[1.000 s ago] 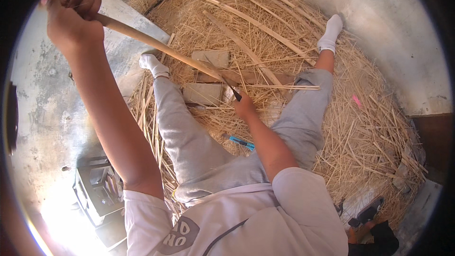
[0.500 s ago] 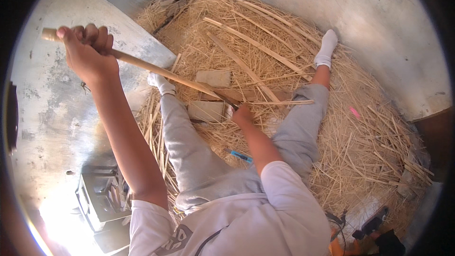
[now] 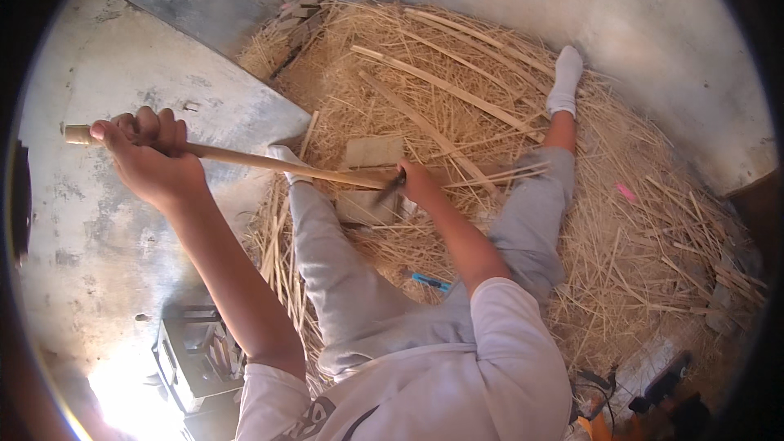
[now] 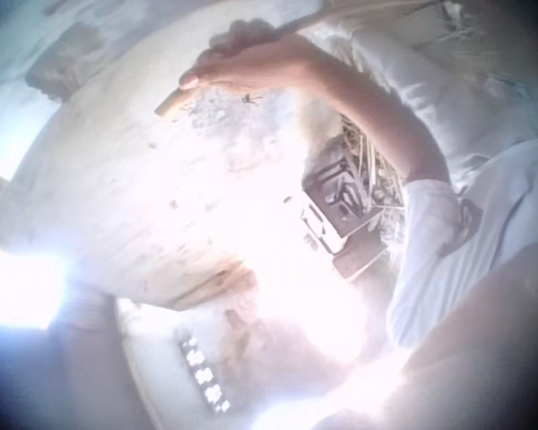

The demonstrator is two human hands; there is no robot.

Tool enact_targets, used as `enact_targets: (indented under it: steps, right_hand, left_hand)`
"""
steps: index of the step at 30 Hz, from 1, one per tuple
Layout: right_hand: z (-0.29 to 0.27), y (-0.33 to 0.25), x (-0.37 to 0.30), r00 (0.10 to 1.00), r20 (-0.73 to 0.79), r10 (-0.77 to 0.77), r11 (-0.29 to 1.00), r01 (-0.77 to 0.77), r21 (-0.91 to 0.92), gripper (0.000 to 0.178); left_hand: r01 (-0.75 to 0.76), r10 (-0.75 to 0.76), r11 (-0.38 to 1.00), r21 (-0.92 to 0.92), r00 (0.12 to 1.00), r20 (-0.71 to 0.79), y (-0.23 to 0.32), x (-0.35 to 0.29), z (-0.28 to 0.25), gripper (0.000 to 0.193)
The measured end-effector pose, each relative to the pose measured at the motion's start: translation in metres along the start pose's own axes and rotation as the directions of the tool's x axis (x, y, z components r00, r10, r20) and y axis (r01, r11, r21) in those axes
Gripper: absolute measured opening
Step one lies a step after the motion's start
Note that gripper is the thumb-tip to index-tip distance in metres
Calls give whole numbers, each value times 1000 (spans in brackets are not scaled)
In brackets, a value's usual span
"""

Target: The person sits on a straw-covered floor and uses a knife to split long bamboo stalks into thin strips. They hold the stalks with one hand and use the knife to carefully split the material lengthwise, occasionally using a utility knife to refine the strips.

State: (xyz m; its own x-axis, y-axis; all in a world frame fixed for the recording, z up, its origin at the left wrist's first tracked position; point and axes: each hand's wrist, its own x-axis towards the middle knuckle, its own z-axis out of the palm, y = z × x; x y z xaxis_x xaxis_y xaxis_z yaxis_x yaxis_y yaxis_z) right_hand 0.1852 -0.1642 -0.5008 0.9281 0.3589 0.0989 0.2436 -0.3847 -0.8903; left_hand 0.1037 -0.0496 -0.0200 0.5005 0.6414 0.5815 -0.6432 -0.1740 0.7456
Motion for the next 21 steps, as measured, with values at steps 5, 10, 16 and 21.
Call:
enact_targets:
  steps: [5,10,16,21]
  right_hand:
    - [-33,-16,-34,937,171,305,948,-280,-154,39]
    - [-43,-14,-50,977,-3,213,908,-200,-368,37]
    - [-89,-42,-67,849,250,465,878,-405,-256,33]
    - [-68,2,-101,644,180,743,660,-751,-35,24]
  left_hand:
    - [-16,15,999,-36,1000,-24,-6,11,-2,57]
    - [-11,13,998,-69,1000,29,-12,20,-6,55]
    - [-8,6,1000,-28,998,-65,-19,42,-41,53]
    - [-15,9,999,-46,994,-111,-17,41,-57,50]
